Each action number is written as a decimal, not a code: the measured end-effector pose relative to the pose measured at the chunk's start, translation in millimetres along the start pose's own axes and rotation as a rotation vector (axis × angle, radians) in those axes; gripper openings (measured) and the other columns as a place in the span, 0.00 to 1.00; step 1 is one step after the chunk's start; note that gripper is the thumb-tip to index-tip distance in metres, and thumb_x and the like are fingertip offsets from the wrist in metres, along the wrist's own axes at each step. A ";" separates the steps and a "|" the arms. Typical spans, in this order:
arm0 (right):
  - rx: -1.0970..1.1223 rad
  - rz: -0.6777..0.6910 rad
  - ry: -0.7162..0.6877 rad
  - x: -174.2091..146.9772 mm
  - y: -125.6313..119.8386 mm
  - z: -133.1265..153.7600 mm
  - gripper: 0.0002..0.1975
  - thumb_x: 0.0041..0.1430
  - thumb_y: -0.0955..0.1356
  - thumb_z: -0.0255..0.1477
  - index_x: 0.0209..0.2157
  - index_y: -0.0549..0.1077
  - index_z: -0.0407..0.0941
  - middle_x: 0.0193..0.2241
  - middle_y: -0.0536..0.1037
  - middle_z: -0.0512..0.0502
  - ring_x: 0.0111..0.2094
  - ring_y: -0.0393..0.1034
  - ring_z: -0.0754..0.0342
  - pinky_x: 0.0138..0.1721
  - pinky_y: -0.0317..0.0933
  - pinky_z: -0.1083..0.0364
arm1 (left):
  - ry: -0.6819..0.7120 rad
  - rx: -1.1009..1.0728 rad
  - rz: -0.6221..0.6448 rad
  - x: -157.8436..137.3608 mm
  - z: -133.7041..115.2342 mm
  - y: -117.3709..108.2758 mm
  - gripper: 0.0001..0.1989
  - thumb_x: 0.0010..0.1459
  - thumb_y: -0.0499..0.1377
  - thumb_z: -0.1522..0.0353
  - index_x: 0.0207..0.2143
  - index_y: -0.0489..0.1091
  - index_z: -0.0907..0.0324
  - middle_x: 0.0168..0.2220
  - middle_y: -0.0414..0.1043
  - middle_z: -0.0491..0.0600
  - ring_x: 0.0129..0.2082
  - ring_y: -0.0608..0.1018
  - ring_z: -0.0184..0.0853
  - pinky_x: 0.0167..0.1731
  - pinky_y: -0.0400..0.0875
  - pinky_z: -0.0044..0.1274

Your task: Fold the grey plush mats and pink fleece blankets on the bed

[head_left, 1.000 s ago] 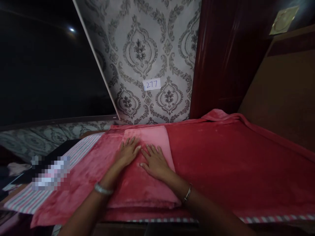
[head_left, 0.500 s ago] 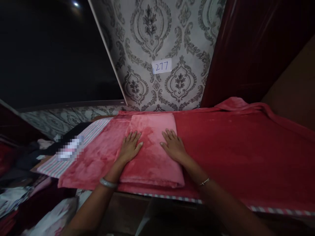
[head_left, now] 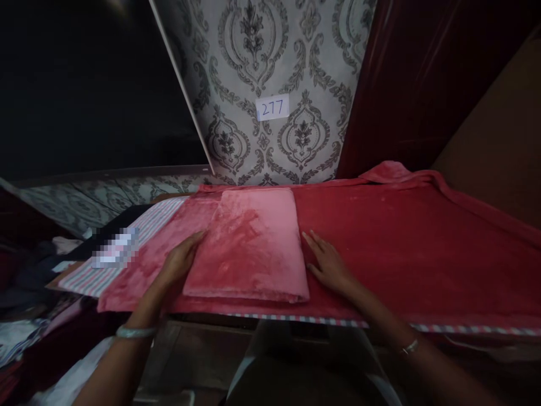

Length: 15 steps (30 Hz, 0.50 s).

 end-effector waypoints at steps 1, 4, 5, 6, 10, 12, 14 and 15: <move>-0.005 -0.018 -0.037 -5.5 0.0 0.6 0.40 0.61 0.63 0.28 0.73 0.47 0.49 0.72 0.48 0.41 0.71 0.46 0.42 0.67 0.49 0.37 | 0.011 0.046 0.008 -13.1 6.9 -2.8 0.26 0.67 0.46 0.61 0.64 0.65 0.57 0.64 0.68 0.50 0.63 0.71 0.39 0.64 0.64 0.35; -0.019 -0.063 -0.155 -13.6 -0.7 7.6 0.41 0.61 0.63 0.24 0.73 0.44 0.53 0.73 0.42 0.43 0.72 0.40 0.42 0.68 0.49 0.38 | 0.083 0.171 0.071 -47.6 15.6 -4.7 0.28 0.65 0.48 0.68 0.67 0.61 0.56 0.67 0.63 0.53 0.65 0.68 0.40 0.63 0.65 0.35; -0.020 -0.077 -0.199 -13.9 -1.0 10.9 0.42 0.61 0.62 0.23 0.73 0.43 0.54 0.73 0.39 0.44 0.72 0.38 0.43 0.68 0.49 0.38 | 0.107 0.199 0.080 -55.9 15.3 -4.2 0.30 0.63 0.49 0.71 0.68 0.59 0.57 0.68 0.60 0.54 0.66 0.66 0.41 0.63 0.66 0.35; -0.019 -0.091 -0.244 -13.4 -1.4 14.5 0.43 0.61 0.62 0.21 0.73 0.41 0.54 0.73 0.37 0.44 0.72 0.36 0.43 0.68 0.50 0.38 | 0.130 0.219 0.085 -62.2 14.0 -3.5 0.34 0.61 0.49 0.75 0.70 0.55 0.57 0.70 0.56 0.55 0.67 0.64 0.41 0.63 0.66 0.35; -0.026 -0.130 -0.405 -8.9 -3.5 28.2 0.44 0.63 0.58 0.16 0.73 0.37 0.55 0.73 0.38 0.43 0.73 0.34 0.45 0.67 0.52 0.38 | 0.226 0.245 0.118 -70.9 4.6 -0.8 0.48 0.50 0.55 0.81 0.73 0.45 0.55 0.74 0.43 0.55 0.71 0.58 0.43 0.64 0.64 0.35; -0.043 -0.125 -0.457 -7.6 -6.0 33.7 0.41 0.64 0.57 0.15 0.73 0.40 0.57 0.73 0.42 0.44 0.73 0.35 0.47 0.67 0.51 0.38 | 0.258 0.248 0.134 -69.8 2.0 -1.9 0.51 0.48 0.57 0.81 0.73 0.45 0.53 0.74 0.42 0.55 0.71 0.57 0.44 0.65 0.63 0.36; -0.052 -0.107 -0.491 -7.1 -9.7 38.3 0.39 0.66 0.57 0.15 0.72 0.46 0.57 0.73 0.45 0.45 0.72 0.37 0.48 0.68 0.50 0.38 | 0.284 0.248 0.149 -68.4 1.8 -4.1 0.51 0.48 0.58 0.80 0.73 0.46 0.51 0.74 0.40 0.54 0.71 0.57 0.46 0.65 0.62 0.37; -0.052 -0.093 -0.505 -7.1 -11.8 40.4 0.38 0.66 0.56 0.15 0.72 0.49 0.56 0.72 0.46 0.45 0.72 0.37 0.49 0.68 0.50 0.38 | 0.304 0.239 0.157 -68.1 2.3 -4.9 0.50 0.49 0.60 0.78 0.72 0.47 0.50 0.75 0.40 0.54 0.71 0.57 0.47 0.65 0.62 0.38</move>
Point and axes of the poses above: each hand's wrist, its own x-axis towards the middle knuckle, its own y-axis out of the palm, z = x × y, the point moved 3 cm from there along x, towards the middle knuckle
